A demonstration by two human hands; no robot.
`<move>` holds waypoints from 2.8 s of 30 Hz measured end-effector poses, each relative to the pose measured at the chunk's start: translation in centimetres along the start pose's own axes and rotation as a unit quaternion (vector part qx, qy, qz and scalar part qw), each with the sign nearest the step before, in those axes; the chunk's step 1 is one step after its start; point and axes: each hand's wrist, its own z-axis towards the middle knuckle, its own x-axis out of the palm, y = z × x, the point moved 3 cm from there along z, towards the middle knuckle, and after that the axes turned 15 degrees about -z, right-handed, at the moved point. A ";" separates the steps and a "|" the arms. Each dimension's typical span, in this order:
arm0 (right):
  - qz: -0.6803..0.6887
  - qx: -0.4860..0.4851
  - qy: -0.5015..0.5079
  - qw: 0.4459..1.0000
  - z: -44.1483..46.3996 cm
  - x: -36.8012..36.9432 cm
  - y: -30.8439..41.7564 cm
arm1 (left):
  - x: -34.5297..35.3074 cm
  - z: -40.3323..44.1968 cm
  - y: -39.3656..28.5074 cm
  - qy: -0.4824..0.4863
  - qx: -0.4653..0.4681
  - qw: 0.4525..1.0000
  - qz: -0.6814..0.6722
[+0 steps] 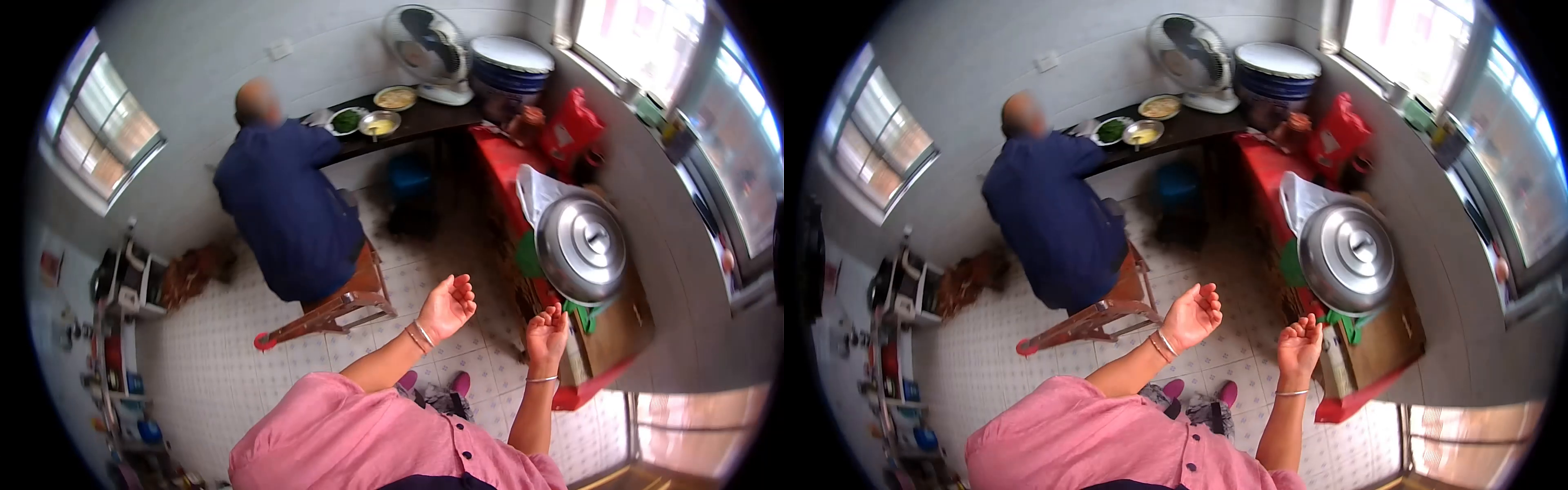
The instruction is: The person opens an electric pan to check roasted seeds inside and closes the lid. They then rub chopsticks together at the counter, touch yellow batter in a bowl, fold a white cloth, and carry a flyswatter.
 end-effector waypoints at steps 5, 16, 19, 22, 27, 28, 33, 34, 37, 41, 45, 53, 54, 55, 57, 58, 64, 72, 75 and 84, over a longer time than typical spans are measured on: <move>-0.027 0.124 0.024 0.992 5.3 1.6 -1.2 | 0.7 -0.7 0.2 0.016 0.109 0.993 -0.030; -0.054 0.300 0.073 0.950 6.6 4.9 -11.0 | 0.2 -7.3 -3.2 0.040 0.242 0.965 -0.087; -0.083 0.333 0.095 0.934 4.3 7.1 -14.4 | -0.3 -10.8 -5.3 0.065 0.264 0.956 -0.111; -0.110 0.351 0.118 0.922 1.1 10.0 -18.1 | -0.6 -15.5 -7.3 0.079 0.288 0.945 -0.134; -0.129 0.357 0.210 0.901 -7.4 16.5 -27.6 | -1.9 -26.9 -13.6 0.149 0.315 0.925 -0.149; -0.127 0.357 0.209 0.901 -8.2 16.2 -28.7 | -2.7 -27.8 -14.0 0.165 0.312 0.924 -0.151; -0.148 0.406 0.240 0.869 -17.8 18.7 -40.0 | -6.4 -40.1 -21.7 0.198 0.390 0.885 -0.159; -0.146 0.424 0.242 0.860 -19.7 19.0 -42.6 | -7.4 -42.7 -23.0 0.185 0.407 0.877 -0.174; -0.151 0.472 0.230 0.837 -24.3 19.1 -49.6 | -10.2 -49.8 -26.1 0.170 0.445 0.857 -0.199; -0.146 0.517 0.222 0.813 -30.0 20.6 -57.0 | -13.3 -57.3 -30.5 0.169 0.490 0.824 -0.229; -0.184 0.524 0.218 0.803 -32.4 21.6 -63.1 | -14.7 -61.0 -34.8 0.164 0.514 0.808 -0.238; -0.222 0.537 0.221 0.783 -34.5 24.9 -81.0 | -14.5 -66.7 -49.8 0.183 0.503 0.815 -0.220; -0.220 0.538 0.220 0.783 -34.8 25.4 -84.2 | -14.4 -68.1 -52.1 0.183 0.511 0.814 -0.209; -0.209 0.547 0.220 0.780 -35.3 26.1 -87.3 | -14.6 -69.6 -54.6 0.165 0.521 0.808 -0.221; -0.198 0.572 0.217 0.765 -36.5 28.0 -93.4 | -14.1 -72.8 -59.2 0.145 0.541 0.800 -0.214; -0.212 0.575 0.221 0.758 -38.0 29.3 -95.6 | -14.4 -74.6 -60.6 0.121 0.557 0.792 -0.219; -0.211 0.637 0.244 0.701 -44.2 35.0 -109.0 | -15.7 -82.9 -70.8 0.149 0.611 0.738 -0.246; -0.235 0.593 0.214 0.740 -44.3 38.2 -121.5 | -17.5 -85.6 -85.6 0.145 0.559 0.771 -0.268; -0.231 0.544 0.195 0.783 -42.8 39.8 -125.2 | -16.3 -86.6 -92.2 0.155 0.504 0.811 -0.254; -0.213 0.437 0.153 0.860 -42.0 47.1 -133.6 | -10.9 -88.4 -108.2 0.161 0.410 0.873 -0.208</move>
